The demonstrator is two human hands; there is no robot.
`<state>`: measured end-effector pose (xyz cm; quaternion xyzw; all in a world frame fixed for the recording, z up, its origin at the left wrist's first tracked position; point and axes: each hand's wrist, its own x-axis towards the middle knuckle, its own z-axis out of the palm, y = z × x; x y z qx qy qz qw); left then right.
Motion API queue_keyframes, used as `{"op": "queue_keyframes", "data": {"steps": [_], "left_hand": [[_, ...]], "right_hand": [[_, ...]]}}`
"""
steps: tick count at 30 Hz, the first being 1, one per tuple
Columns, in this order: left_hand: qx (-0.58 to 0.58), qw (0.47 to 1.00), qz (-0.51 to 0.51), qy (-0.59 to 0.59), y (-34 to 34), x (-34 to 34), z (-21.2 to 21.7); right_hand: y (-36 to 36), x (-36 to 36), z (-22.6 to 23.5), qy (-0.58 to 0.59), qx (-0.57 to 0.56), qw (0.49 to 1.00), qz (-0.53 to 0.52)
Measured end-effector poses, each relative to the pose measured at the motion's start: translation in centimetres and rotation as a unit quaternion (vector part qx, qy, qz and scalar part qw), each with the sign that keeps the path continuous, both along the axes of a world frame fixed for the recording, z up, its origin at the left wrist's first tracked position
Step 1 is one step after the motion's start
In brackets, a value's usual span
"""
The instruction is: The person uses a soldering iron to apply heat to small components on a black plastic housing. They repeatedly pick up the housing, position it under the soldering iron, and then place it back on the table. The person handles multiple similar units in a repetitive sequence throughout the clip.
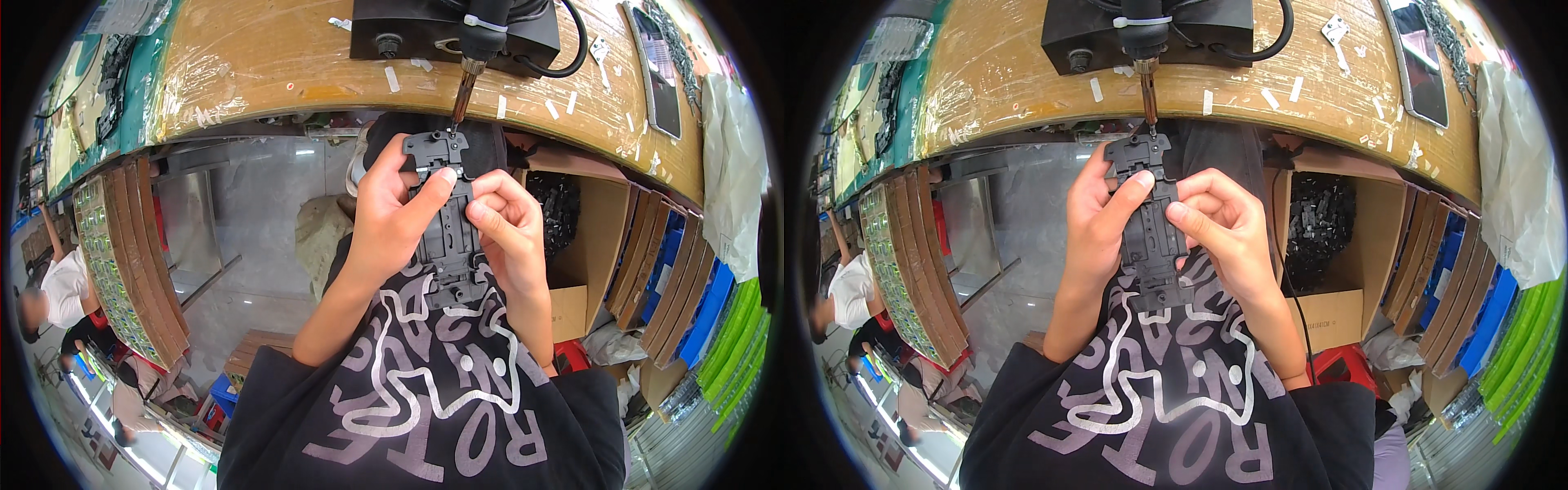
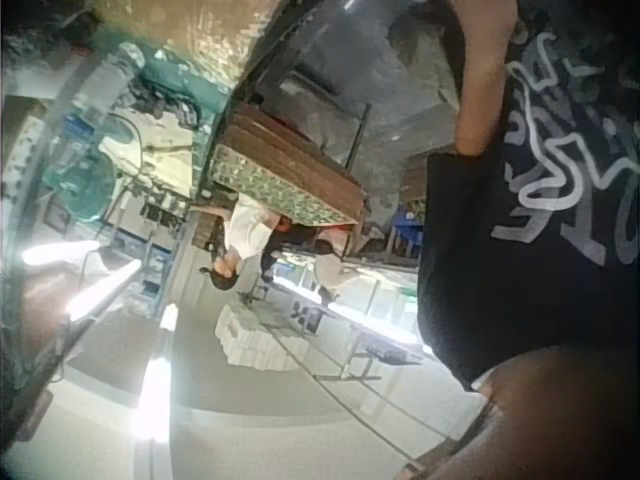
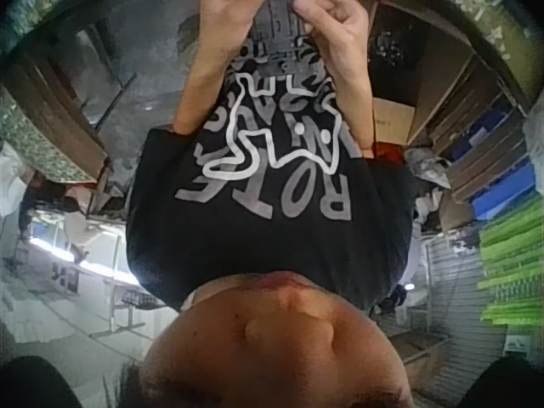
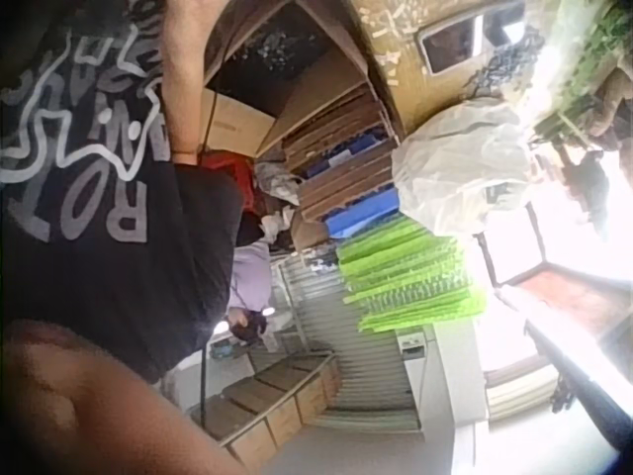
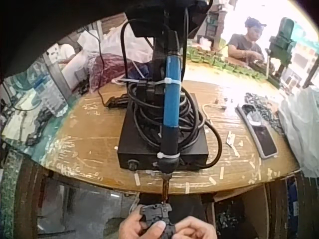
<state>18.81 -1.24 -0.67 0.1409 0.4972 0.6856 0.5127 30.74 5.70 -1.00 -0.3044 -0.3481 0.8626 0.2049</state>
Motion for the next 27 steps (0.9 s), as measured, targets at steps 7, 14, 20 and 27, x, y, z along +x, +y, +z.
{"op": "queue_keyframes", "data": {"steps": [7,14,20,27], "left_hand": [[0.005,1.0,0.003,0.003,0.0,-0.03,-0.14],[-0.002,1.0,0.002,-0.001,-0.01,-0.1,-0.19],[0.001,1.0,0.006,0.015,0.23,-0.13,-0.2],[-0.002,0.999,-0.001,0.038,0.06,-0.26,-0.36]], "right_hand": [[-0.16,-0.03,-0.14,-0.019,-0.002,1.0,-0.006],[-0.21,-0.07,-0.52,-0.025,0.018,0.999,-0.015],[-0.17,-0.32,-0.03,-0.026,0.002,1.0,-0.017],[0.11,-0.14,-0.2,-0.029,0.017,0.999,0.005]]}}
